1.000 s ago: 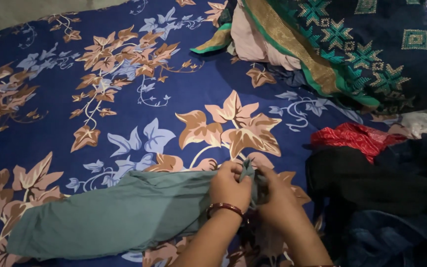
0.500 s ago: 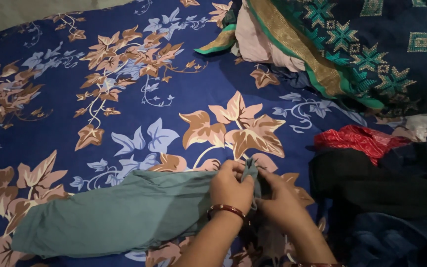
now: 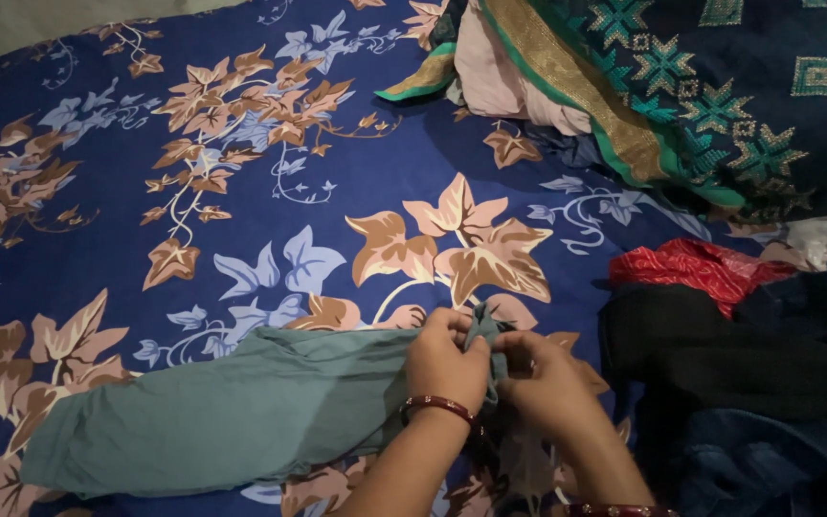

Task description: The person folds a light green garment and then a dark blue pair of jeans on a bed with a blue floral sheet. They smooth and fold each item neatly by hand, placing the finished folds on the bed surface.

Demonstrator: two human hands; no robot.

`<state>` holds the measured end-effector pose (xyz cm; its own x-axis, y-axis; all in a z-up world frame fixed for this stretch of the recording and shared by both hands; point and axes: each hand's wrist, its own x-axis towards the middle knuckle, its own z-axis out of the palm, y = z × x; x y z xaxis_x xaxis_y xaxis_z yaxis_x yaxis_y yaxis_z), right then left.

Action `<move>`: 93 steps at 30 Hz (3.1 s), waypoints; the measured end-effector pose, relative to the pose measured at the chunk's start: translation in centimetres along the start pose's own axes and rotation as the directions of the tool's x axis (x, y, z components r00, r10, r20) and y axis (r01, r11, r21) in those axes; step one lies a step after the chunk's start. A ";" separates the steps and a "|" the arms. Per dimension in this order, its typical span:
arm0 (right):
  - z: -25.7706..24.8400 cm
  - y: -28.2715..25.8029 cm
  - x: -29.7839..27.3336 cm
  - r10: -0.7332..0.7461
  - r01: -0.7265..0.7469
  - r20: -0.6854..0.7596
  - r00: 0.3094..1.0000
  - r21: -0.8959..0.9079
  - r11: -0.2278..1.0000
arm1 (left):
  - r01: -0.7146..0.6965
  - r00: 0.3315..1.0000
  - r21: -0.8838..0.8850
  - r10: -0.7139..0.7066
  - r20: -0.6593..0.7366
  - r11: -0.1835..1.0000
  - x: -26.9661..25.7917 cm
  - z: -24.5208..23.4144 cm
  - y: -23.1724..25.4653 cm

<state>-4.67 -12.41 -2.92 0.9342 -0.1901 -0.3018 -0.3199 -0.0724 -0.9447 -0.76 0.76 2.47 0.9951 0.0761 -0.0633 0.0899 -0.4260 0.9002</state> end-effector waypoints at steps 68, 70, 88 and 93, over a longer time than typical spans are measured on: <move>-0.6 -1.7 -1.9 0.043 -0.006 0.106 0.993 -0.326 0.945 | -0.380 0.885 0.263 0.266 0.382 0.887 -5.6 0.6 -3.9; -0.3 -4.5 -3.0 0.087 -0.050 0.079 0.993 -0.382 0.923 | -0.378 0.875 0.275 0.244 0.417 0.884 -5.4 0.5 -3.7; 2.0 0.7 0.1 -0.458 0.387 -0.048 0.888 -0.461 0.798 | -0.518 0.796 0.419 0.240 0.556 0.746 -5.2 -0.8 -4.2; 3.4 1.6 -0.2 -0.469 0.358 -0.042 0.882 -0.587 0.726 | -0.613 0.780 0.292 0.502 0.374 0.734 -5.8 -4.9 -9.4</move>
<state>-4.79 -9.20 -4.79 0.9675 -0.1753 0.1821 0.0094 -0.6950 -0.7189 -7.59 8.79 -3.50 0.8366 -0.4917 0.2417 -0.5318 -0.6224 0.5743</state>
